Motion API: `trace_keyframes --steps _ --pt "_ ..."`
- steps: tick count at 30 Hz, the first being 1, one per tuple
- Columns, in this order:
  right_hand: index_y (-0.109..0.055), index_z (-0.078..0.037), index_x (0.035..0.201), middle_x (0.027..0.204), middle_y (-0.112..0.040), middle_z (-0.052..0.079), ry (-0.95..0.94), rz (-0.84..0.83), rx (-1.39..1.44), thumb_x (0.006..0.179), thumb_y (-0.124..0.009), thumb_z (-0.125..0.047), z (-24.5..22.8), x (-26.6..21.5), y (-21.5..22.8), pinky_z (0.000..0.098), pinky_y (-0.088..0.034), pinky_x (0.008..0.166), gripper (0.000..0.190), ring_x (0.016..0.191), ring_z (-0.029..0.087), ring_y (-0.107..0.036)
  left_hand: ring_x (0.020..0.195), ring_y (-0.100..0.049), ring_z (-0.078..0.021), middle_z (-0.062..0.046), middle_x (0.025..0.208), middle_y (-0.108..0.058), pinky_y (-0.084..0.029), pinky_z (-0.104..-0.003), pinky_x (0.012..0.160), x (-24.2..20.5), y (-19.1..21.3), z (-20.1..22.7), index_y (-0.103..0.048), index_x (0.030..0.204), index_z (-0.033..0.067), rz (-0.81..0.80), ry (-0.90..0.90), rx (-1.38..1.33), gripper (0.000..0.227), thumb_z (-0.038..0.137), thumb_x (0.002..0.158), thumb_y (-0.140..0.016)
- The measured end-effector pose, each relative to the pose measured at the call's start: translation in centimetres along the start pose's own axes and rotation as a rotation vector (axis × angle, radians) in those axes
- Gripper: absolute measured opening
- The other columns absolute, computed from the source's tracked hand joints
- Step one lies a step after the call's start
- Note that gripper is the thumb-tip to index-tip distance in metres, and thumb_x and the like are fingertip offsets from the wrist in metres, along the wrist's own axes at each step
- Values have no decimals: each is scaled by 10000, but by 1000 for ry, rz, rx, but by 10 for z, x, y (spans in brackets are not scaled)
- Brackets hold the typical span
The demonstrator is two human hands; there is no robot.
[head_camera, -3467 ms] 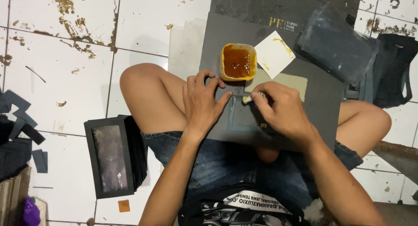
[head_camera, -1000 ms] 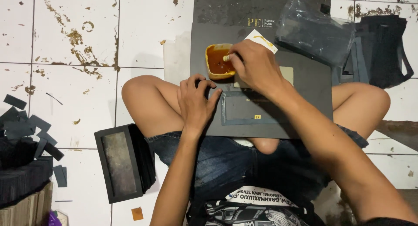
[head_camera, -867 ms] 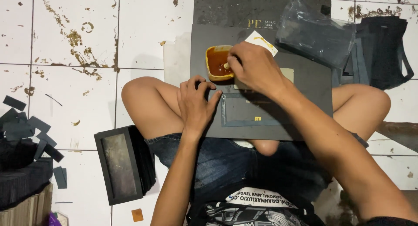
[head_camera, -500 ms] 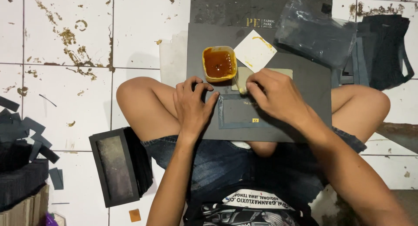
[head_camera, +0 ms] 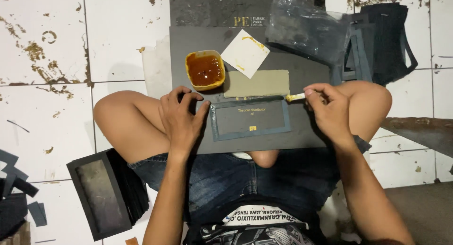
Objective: Applying glue to small leather components and adhering them to a base material.
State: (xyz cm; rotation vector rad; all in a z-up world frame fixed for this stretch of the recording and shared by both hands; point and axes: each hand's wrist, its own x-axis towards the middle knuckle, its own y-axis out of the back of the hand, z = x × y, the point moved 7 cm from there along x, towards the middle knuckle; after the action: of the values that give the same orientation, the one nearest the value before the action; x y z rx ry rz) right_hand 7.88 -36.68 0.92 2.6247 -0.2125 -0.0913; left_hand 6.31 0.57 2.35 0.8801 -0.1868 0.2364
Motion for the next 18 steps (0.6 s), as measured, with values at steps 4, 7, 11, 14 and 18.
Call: trace_keyframes --steps 4,7,11,14,18 --pt "-721 -27 1098 667 -610 93 -100 -7 189 1060 -637 -99 13 -3 -3 221 -436 510 117 561 124 -574 1080 -546 -291 -16 1115 -615 -402 -425 880 -2 -1 0 -700 908 209 6 6 -24 218 297 828 -882" --pt "-667 0 1100 638 -551 61 -206 -17 425 1080 -582 -146 18 -8 -10 192 -450 491 171 510 97 -544 1088 -551 -281 -10 1117 -624 -401 -412 882 -2 -1 0 -709 913 202 2 36 -47 200 291 852 -877" --pt "-631 -17 1074 627 -516 37 -278 -37 643 1102 -541 -181 23 -13 -15 168 -448 480 188 478 77 -535 1077 -548 -259 13 1076 -635 -383 -408 890 -2 1 -3 -715 901 223 1 62 -76 186 308 867 -877" --pt "-635 -6 1074 647 -534 54 -298 -26 691 1099 -563 -182 31 -15 -15 179 -453 494 192 501 94 -545 1046 -537 -246 40 987 -638 -374 -405 910 -3 10 10 -720 897 260 59 -27 -26 154 307 892 -867" --pt "-660 -6 1114 693 -598 78 -281 2 601 1070 -635 -185 42 -15 -12 169 -472 494 186 551 104 -596 952 -556 -216 73 849 -690 -378 -366 892 -5 25 41 -762 935 278 132 -198 57 66 257 956 -821"
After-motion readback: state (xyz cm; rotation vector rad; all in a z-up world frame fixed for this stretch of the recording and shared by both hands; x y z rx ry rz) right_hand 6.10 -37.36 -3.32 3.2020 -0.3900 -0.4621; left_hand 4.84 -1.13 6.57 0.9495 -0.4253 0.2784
